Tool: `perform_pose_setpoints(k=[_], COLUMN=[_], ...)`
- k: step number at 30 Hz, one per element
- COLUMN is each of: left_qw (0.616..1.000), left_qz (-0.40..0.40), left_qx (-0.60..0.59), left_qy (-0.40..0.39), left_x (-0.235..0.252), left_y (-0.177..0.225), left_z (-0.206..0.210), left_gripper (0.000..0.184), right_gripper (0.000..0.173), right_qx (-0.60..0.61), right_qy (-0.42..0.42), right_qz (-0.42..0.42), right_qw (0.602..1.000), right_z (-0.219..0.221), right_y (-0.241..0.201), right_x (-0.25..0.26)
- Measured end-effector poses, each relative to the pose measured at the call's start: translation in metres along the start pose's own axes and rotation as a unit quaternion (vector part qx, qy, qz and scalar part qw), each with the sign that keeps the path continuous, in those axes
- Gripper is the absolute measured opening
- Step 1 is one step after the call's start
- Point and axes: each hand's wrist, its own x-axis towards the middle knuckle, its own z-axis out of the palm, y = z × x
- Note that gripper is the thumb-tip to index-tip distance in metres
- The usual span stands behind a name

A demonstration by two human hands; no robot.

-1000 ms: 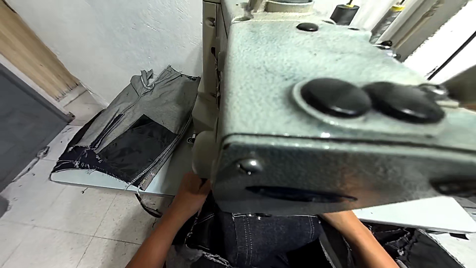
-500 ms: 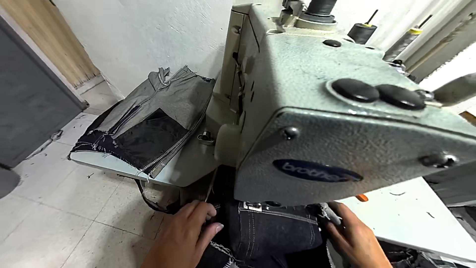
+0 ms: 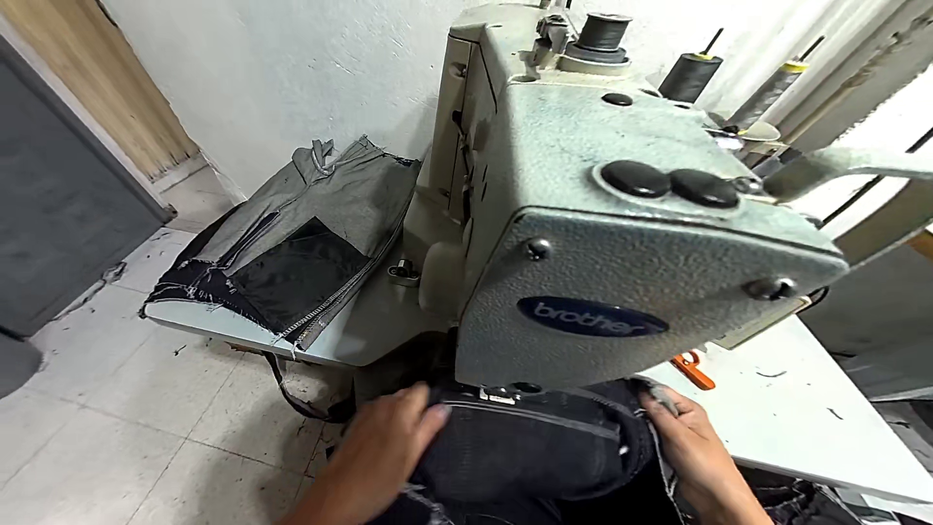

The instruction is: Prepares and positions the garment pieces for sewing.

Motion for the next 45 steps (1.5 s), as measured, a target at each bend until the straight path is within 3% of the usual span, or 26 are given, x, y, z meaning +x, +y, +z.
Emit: perform_pose_setpoints(k=[3, 6, 12, 20, 27, 30, 34, 36, 39, 42, 45], left_qw=[0.996, 0.986, 0.982, 0.986, 0.984, 0.978, 0.973, 0.982, 0.989, 0.994, 0.996], left_qz=[0.0, 0.024, 0.032, 0.042, 0.029, 0.028, 0.066, 0.087, 0.112, 0.078, 0.026], left_qx=[-0.011, 0.029, 0.015, 0.015, 0.017, 0.062, 0.117, 0.099, 0.073, 0.071, 0.074], left_qy=[0.09, 0.165, 0.185, 0.164, 0.176, 0.197, 0.189, 0.132, 0.058, 0.029, 0.035], left_x=[-0.012, -0.025, -0.028, -0.024, -0.023, -0.027, -0.039, -0.046, -0.052, -0.049, -0.036], left_y=[-0.06, -0.096, -0.103, -0.096, -0.104, -0.097, -0.057, -0.028, 0.007, 0.024, 0.032], left_z=[-0.024, -0.035, -0.035, -0.036, -0.036, -0.042, -0.054, -0.051, -0.028, -0.001, 0.018], left_gripper=[0.048, 0.049, 0.047, 0.051, 0.047, 0.043, 0.034, 0.026, 0.024, 0.037, 0.054], right_gripper=[0.017, 0.025, 0.028, 0.027, 0.021, 0.034, 0.086, 0.106, 0.116, 0.102, 0.052], right_qx=[-0.133, -0.261, -0.326, -0.302, -0.305, -0.325, -0.364, -0.346, -0.265, -0.172, -0.083], right_qy=[-0.079, -0.054, -0.09, -0.069, -0.092, -0.096, -0.072, -0.093, -0.111, -0.096, -0.024], right_qz=[-0.087, -0.144, -0.071, -0.119, -0.111, -0.161, -0.217, -0.155, -0.034, 0.039, 0.108], right_qw=[0.984, 0.953, 0.938, 0.943, 0.941, 0.927, 0.903, 0.921, 0.957, 0.98, 0.99], right_z=[0.039, 0.079, 0.085, 0.079, 0.082, 0.078, 0.055, 0.043, 0.044, 0.055, 0.069], right_y=[-0.014, -0.027, -0.049, -0.046, -0.053, -0.053, -0.055, -0.073, -0.081, -0.052, -0.028], right_x=[0.016, 0.027, 0.033, 0.028, 0.031, 0.031, 0.008, -0.026, -0.081, -0.111, -0.112])
